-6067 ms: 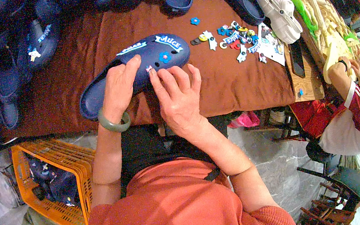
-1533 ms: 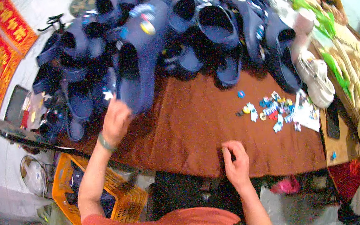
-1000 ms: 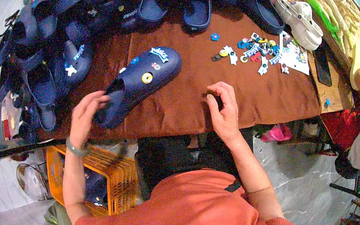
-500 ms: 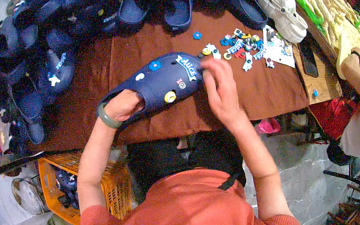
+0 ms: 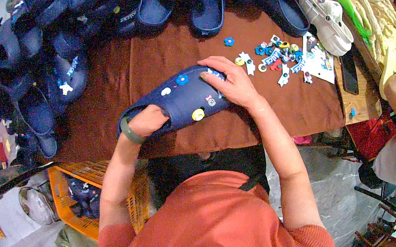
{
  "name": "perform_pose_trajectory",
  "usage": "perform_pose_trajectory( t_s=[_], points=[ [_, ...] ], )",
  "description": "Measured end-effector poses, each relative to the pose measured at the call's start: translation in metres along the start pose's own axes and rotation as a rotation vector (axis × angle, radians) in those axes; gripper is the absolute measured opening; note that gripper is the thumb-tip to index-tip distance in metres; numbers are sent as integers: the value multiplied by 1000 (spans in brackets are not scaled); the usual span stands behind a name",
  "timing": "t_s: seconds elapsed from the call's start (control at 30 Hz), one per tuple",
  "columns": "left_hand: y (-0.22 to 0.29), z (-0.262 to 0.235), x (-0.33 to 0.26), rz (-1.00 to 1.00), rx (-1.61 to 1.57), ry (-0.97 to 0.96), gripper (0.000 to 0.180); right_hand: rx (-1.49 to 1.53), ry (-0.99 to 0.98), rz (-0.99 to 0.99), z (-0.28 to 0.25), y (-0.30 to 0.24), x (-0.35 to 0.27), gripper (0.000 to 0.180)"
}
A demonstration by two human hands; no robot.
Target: Attaching decorative charms to the holes of a clog-style shoe.
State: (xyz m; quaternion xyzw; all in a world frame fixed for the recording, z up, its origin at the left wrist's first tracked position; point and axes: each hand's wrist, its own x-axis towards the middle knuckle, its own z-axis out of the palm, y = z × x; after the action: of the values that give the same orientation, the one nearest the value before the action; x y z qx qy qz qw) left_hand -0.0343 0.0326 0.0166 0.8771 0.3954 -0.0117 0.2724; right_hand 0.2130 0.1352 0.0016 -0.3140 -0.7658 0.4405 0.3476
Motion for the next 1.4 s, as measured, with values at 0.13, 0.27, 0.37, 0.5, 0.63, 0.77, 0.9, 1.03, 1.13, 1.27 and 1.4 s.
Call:
perform_pose_trajectory(
  t_s=[0.13, 0.27, 0.37, 0.5, 0.63, 0.77, 0.9, 1.03, 1.13, 1.27, 1.4],
  points=[
    [-3, 1, 14, -252, 122, -288, 22, -56, 27, -22, -1, 4, -2, 32],
    [10, 11, 14, -471, -611, 191, 39, -123, 30, -35, 0, 7, -5, 40],
    [-2, 21, 8, -305, -820, 163, 50, -95, 93, -212, 5, 7, -5, 35],
    [4, 17, 21, -262, -1034, 232, 47, -48, -53, -297, -4, 16, -6, 34],
    [-41, 51, 29, -177, -1038, 187, 49, 6, -400, -399, -32, 8, 0, 52],
    [-19, 33, 27, -127, -1075, 97, 53, 83, -576, -446, -48, 16, -10, 71],
    [-6, 34, 31, -110, -1110, 126, 55, 198, -538, -380, -33, 13, -14, 63],
    [0, 33, 34, -131, -1211, 158, 56, 142, -422, -383, -29, 14, -19, 43],
    [3, 33, 33, -162, -1294, 197, 56, 96, -324, -284, -23, 8, -22, 37],
    [-11, 46, 20, -252, -1065, 240, 52, -69, -302, -156, -19, -7, -23, 34],
    [-14, 45, 16, -397, -1204, 229, 50, -158, -203, -76, -16, -11, -29, 32]
  ],
)
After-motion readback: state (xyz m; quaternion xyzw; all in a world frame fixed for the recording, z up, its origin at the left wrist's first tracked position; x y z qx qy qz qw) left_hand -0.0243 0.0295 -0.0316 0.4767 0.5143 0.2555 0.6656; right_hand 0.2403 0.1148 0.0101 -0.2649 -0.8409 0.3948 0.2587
